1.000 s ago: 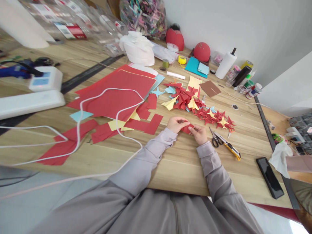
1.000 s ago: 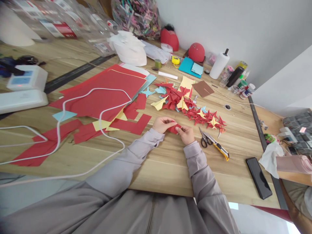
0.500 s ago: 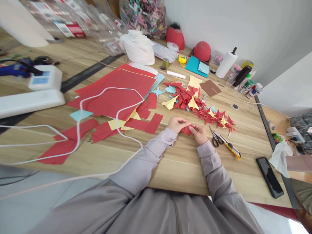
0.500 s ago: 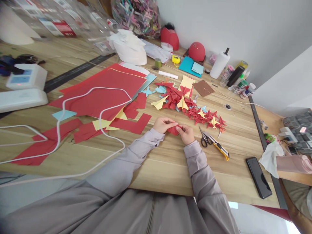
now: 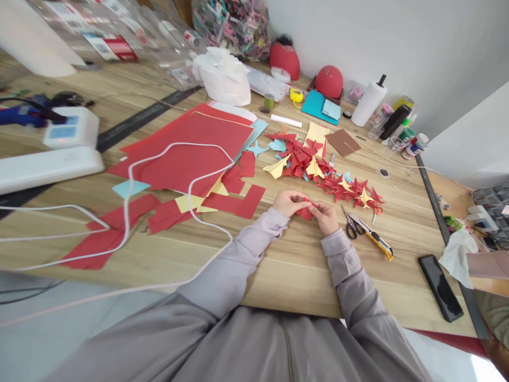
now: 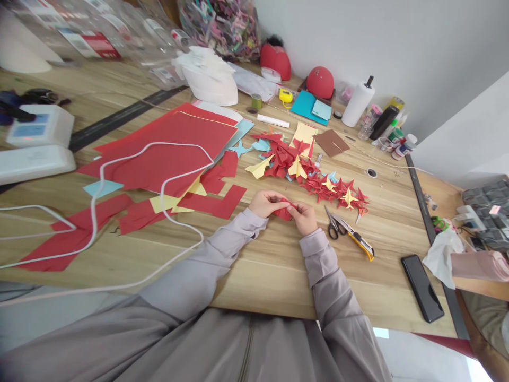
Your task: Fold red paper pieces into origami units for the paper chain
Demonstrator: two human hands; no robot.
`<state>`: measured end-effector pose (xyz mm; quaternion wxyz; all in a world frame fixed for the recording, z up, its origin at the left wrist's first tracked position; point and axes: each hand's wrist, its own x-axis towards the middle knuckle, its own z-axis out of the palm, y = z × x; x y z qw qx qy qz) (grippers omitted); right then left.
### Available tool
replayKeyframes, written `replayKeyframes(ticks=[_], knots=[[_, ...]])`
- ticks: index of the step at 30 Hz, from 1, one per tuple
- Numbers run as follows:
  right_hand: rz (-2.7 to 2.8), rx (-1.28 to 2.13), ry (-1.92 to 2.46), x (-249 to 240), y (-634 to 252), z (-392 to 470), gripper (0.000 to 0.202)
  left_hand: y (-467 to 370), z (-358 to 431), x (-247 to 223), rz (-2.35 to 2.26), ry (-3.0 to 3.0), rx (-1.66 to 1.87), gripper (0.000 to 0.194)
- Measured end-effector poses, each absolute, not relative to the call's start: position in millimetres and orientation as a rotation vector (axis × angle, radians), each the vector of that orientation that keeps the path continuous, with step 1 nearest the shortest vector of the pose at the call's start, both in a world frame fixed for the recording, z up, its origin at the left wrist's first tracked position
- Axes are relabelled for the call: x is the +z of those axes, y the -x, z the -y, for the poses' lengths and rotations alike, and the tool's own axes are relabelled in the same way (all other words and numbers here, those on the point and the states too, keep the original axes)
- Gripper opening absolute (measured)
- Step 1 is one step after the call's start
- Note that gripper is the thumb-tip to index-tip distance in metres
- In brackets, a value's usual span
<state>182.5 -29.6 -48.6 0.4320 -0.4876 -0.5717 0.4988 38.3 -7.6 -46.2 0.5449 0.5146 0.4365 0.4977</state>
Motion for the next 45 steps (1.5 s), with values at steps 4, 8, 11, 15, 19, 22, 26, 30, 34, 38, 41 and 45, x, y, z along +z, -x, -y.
replayKeyframes(ticks=[4,8,11,15,19,22,26,30,34,38,41,45], knots=[[1.451,1.228,1.202,-48.4,-182.2,30.7,0.026,-37.8,7.6,-47.0,-1.031,-1.228,1.159,0.026],[1.436,1.257,1.184,-48.2,-181.6,31.3,0.021,-39.5,8.7,-43.2,-1.045,-1.163,1.17,0.023],[1.401,1.268,1.207,-47.0,-180.6,30.6,0.016,-39.9,8.7,-41.1,-1.061,-1.106,1.196,0.021],[1.375,1.278,1.198,-44.7,-179.3,29.3,0.011,-39.0,7.7,-41.8,-1.092,-1.092,1.242,0.02],[1.367,1.265,1.219,-42.6,-179.5,29.0,0.009,-38.7,7.1,-43.9,-1.116,-1.12,1.258,0.021],[1.343,1.239,1.227,-40.7,-180.5,30.0,0.009,-39.0,6.9,-43.1,-1.123,-1.114,1.278,0.022],[1.306,1.251,1.212,-39.5,-180.2,31.4,0.016,-39.8,7.1,-39.9,-1.13,-1.082,1.34,0.021],[1.328,1.206,1.244,-43.1,-178.3,30.5,0.025,-39.2,7.1,-40.7,-1.099,-1.087,1.323,0.023],[1.252,1.119,1.298,-50.4,-180.5,26.8,0.03,-39.2,7.3,-46.9,-1.044,-1.115,1.222,0.026],[1.269,0.994,1.289,-57.1,-186.0,22.8,0.029,-46.0,9.5,-52.1,-0.994,-1.065,1.134,0.029],[1.329,0.93,1.292,-58.2,-186.8,21.3,0.027,-52.3,11.0,-52.5,-0.977,-1.022,1.169,0.03],[1.297,0.899,1.281,-52.8,-179.3,19.7,0.025,-55.2,10.3,-50.8,-0.968,-0.99,1.234,0.027]])
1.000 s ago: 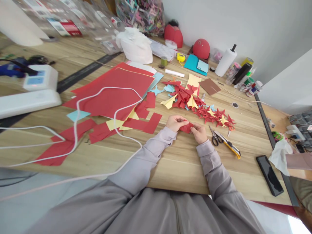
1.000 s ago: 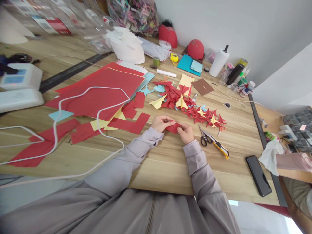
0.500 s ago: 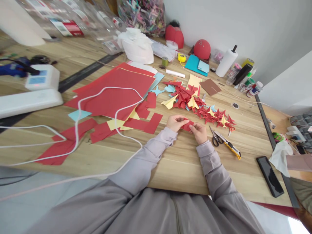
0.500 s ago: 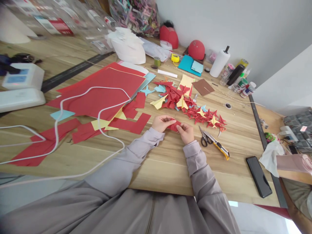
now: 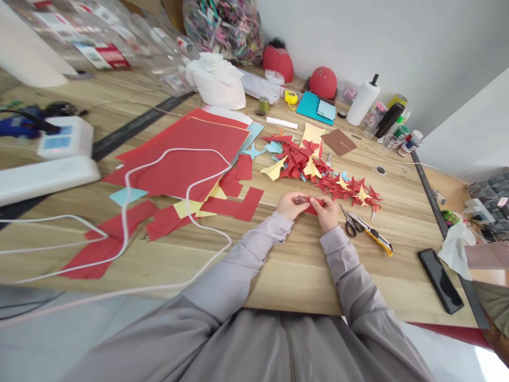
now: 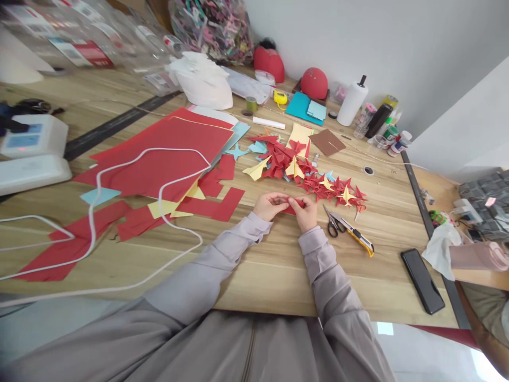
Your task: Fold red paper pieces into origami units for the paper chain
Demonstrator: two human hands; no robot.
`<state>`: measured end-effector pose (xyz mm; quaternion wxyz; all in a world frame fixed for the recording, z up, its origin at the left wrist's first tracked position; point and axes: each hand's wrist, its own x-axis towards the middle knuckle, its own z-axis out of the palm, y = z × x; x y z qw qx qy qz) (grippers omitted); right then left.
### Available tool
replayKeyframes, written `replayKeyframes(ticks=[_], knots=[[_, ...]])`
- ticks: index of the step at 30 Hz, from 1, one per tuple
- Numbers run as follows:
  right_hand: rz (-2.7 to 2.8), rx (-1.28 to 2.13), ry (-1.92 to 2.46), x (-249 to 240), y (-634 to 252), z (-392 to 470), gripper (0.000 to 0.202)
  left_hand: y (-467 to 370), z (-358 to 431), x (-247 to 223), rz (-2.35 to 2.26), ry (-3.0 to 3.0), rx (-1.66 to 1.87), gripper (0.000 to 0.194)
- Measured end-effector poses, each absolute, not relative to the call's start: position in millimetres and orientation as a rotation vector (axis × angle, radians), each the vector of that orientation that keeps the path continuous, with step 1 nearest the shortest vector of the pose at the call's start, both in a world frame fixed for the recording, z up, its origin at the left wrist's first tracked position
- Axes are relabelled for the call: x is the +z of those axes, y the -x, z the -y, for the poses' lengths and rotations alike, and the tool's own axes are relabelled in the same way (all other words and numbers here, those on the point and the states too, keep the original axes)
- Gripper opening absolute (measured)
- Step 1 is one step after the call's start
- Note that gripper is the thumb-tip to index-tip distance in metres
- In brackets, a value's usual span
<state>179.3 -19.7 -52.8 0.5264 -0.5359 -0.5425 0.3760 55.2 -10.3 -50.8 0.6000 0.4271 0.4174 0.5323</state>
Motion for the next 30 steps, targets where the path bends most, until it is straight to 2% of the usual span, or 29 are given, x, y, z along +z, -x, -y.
replayKeyframes(ticks=[6,16,30], knots=[[1.1,1.028,1.313,-46.9,-167.1,13.1,0.025,-53.4,5.7,-52.7,-1.004,-0.948,1.268,0.027],[0.964,1.218,1.047,-50.9,-171.8,10.5,0.018,-54.1,3.0,-68.1,-0.976,-0.887,1.266,0.03],[0.727,1.313,0.983,-47.9,-173.0,9.7,0.026,-55.3,9.1,-60.3,-1.006,-0.877,1.266,0.023]])
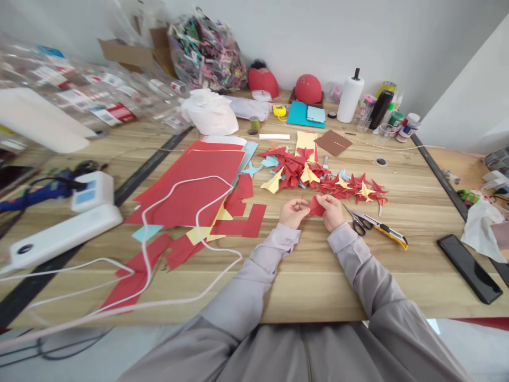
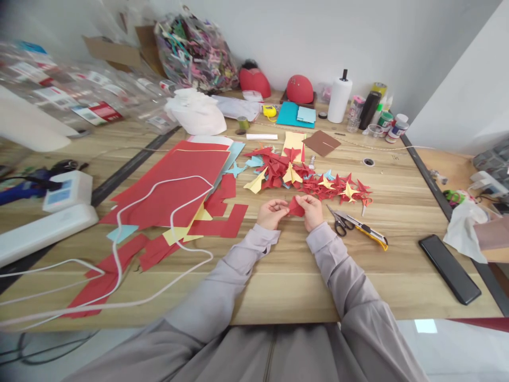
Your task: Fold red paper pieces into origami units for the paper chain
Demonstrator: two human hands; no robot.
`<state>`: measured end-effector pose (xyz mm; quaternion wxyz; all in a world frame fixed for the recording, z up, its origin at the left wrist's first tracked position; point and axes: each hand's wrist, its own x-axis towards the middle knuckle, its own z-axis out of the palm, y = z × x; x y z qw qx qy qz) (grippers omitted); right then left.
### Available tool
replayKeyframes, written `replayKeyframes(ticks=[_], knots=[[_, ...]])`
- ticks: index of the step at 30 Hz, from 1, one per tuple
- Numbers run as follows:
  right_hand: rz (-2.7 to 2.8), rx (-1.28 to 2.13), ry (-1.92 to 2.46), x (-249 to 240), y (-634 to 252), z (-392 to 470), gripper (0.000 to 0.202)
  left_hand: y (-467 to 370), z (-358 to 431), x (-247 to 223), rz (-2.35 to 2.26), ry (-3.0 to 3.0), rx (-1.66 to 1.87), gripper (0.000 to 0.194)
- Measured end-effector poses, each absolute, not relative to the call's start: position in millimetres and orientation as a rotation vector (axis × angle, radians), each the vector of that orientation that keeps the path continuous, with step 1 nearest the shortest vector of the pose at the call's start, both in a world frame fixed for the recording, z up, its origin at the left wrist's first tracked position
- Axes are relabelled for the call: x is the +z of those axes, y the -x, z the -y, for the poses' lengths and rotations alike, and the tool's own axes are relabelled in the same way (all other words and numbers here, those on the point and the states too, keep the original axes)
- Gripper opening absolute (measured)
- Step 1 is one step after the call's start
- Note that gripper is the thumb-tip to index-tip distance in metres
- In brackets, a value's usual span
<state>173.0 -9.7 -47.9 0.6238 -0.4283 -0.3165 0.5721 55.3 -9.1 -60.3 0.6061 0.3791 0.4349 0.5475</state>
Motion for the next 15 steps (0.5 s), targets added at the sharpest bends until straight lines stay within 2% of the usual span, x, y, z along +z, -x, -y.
replayKeyframes(ticks=[6,15], knots=[[0.738,1.329,1.003,-48.2,-173.8,9.5,0.026,-54.9,12.5,-52.8,-1.061,-0.871,1.25,0.021],[0.687,1.337,1.004,-47.7,-174.9,9.0,0.028,-51.5,13.2,-52.1,-0.99,-0.858,1.198,0.026]])
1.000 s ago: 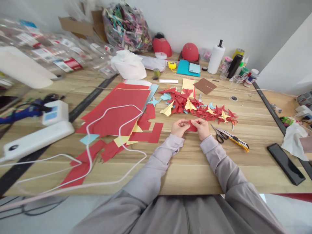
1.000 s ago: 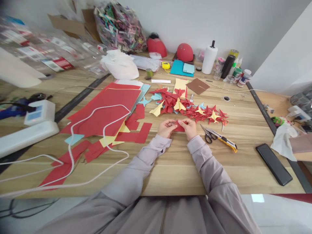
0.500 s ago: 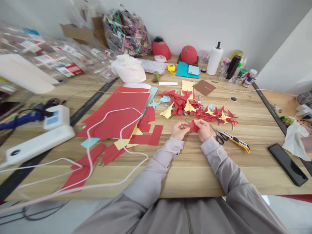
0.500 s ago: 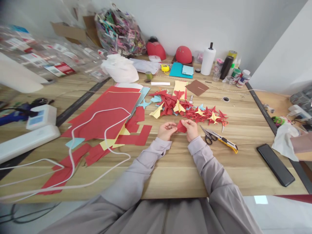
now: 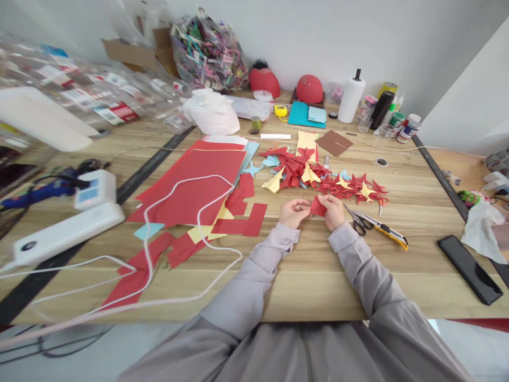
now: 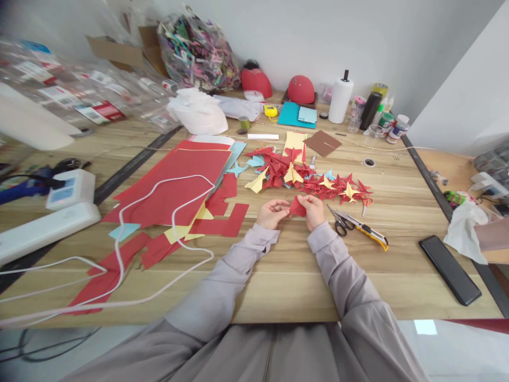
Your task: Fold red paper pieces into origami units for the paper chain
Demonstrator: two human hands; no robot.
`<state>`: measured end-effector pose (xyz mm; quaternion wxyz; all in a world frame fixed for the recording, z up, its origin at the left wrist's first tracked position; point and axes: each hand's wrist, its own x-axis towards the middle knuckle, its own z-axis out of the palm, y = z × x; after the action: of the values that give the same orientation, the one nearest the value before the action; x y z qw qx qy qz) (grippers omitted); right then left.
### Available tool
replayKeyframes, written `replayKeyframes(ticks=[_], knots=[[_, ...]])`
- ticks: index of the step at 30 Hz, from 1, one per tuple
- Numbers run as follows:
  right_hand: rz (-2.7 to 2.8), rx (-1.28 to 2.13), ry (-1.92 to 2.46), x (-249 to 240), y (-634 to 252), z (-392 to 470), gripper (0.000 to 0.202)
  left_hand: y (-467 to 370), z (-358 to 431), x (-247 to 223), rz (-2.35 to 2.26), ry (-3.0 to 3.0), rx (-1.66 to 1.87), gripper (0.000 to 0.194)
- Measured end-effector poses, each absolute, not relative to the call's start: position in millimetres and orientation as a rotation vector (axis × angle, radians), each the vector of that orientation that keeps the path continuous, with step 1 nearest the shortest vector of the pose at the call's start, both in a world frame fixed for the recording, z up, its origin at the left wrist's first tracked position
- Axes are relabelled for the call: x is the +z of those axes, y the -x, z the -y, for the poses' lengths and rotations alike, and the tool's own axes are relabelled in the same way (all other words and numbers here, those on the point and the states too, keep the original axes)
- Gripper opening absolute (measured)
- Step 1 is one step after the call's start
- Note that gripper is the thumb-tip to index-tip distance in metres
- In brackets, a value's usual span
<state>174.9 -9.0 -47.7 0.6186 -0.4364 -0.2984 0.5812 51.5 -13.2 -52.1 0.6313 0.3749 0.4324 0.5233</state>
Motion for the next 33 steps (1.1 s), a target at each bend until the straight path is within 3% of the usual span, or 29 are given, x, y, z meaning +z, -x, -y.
replayKeyframes(ticks=[14,20,33], knots=[[0.671,1.341,0.988,-44.6,-178.0,9.5,0.03,-50.7,13.6,-57.2,-0.919,-0.852,1.243,0.025],[0.855,1.312,1.053,-51.3,-176.9,10.6,0.027,-52.8,13.2,-55.2,-0.966,-0.91,1.229,0.036],[1.072,1.174,1.148,-55.8,-176.0,14.3,0.029,-52.1,14.2,-55.7,-0.97,-1.043,1.189,0.03]])
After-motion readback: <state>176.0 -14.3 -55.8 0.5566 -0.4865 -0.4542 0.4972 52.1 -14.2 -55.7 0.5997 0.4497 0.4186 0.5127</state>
